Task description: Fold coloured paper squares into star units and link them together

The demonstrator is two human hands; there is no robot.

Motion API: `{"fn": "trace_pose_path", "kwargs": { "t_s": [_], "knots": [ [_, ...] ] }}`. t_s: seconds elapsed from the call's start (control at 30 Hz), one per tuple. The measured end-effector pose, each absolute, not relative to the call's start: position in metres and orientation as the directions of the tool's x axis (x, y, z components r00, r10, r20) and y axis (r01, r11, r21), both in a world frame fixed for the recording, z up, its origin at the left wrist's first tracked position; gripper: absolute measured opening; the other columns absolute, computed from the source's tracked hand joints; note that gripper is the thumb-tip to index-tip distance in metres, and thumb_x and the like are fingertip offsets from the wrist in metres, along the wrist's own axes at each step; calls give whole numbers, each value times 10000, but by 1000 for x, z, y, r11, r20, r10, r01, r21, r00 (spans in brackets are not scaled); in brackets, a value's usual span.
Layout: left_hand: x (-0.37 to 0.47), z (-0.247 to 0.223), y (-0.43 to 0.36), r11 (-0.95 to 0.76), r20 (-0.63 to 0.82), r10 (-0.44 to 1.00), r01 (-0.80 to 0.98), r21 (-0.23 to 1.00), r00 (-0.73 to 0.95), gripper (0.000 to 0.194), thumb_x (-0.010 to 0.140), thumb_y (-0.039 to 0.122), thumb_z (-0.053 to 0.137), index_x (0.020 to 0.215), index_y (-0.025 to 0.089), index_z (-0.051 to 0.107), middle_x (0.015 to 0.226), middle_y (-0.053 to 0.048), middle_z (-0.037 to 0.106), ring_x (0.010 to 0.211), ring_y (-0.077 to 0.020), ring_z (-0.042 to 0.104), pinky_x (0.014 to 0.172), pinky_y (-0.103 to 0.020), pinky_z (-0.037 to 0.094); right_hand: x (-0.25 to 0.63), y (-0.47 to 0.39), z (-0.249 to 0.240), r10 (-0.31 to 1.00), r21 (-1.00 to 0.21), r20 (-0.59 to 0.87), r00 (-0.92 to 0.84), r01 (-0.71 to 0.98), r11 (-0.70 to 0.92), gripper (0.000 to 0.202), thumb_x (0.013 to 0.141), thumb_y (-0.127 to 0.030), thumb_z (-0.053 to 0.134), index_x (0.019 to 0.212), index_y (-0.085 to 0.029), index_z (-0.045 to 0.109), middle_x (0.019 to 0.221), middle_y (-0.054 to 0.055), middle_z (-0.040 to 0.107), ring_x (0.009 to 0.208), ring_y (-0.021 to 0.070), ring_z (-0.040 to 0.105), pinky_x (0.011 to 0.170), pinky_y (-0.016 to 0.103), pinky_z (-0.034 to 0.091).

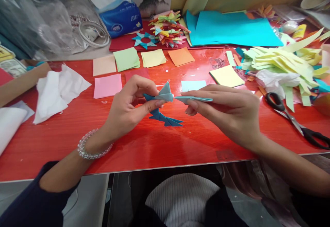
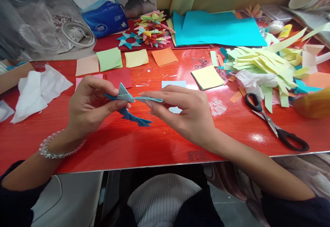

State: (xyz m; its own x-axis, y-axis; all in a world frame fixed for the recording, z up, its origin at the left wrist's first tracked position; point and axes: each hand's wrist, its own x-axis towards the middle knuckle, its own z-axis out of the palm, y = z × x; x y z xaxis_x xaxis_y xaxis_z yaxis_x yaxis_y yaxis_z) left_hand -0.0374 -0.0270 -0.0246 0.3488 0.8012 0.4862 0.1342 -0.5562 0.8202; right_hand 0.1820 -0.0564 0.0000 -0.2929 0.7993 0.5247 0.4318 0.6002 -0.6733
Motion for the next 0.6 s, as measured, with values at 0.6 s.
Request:
{"fn": "trace_pose_path", "kwargs": {
  "t_s": [0.6],
  "knots": [
    [-37,-23,-31,-568,478,806,231,790,348,173,811,260,682,915,236,546,828,24,643,769,-137,696,595,-250,614,181,-57,-2,744,-577,570,-349,474,665,204,860,-146,602,995,-212,740,752,21,696,633,104,625,561,238,493]
  ]
}}
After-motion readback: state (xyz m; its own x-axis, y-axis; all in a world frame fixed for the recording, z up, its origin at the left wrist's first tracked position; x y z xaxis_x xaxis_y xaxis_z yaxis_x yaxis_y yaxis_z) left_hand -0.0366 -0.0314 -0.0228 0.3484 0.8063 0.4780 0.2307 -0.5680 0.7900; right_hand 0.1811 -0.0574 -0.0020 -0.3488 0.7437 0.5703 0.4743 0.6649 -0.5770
